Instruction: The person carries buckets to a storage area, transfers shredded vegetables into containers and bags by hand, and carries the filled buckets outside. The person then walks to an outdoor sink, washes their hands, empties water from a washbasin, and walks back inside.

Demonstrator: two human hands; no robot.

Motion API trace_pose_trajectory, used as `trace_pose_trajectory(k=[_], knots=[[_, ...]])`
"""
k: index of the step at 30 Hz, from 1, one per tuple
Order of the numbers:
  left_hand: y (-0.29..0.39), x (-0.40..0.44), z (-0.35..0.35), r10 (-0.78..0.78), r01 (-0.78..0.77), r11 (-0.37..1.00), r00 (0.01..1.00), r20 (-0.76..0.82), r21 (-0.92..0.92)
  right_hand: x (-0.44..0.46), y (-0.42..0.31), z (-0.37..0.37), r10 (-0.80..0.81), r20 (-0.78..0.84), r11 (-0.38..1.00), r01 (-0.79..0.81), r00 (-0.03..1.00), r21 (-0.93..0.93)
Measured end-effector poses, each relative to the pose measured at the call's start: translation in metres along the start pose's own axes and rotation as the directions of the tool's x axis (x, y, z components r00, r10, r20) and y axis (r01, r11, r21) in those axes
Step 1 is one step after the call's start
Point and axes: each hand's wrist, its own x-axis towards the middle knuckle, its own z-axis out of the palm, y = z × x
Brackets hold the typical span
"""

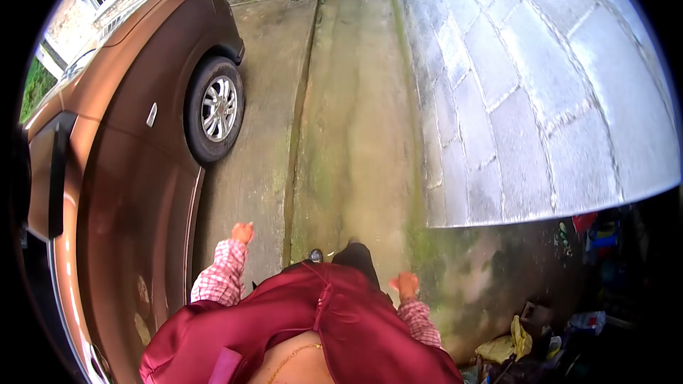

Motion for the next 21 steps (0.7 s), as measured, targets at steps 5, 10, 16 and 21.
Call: trace_pose_trajectory(k=[5,10,16,21], knots=[[0.14,0.125,0.021,0.165,-0.169,0.911,0.985,-0.043,-0.376,0.03,-0.031,-0.013,-0.227,0.261,0.543,0.344,0.938,-0.766],[0.183,0.205,0.07,0.128,0.174,0.64,0.936,0.327,-0.749,0.141,-0.121,-0.029,-0.187,0.231,0.665,0.296,0.955,-0.685],[0.201,0.217,0.015,-0.425,0.591,0.582,0.807,0.41,-0.558,0.284,-0.324,-0.044,-0.379,0.384,0.416,0.525,0.842,-0.742],[0.255,0.237,-0.037,-0.588,0.715,0.517,0.696,0.411,-0.471,0.445,-0.5,0.005,-0.232,0.13,0.966,0.213,0.964,0.148]])
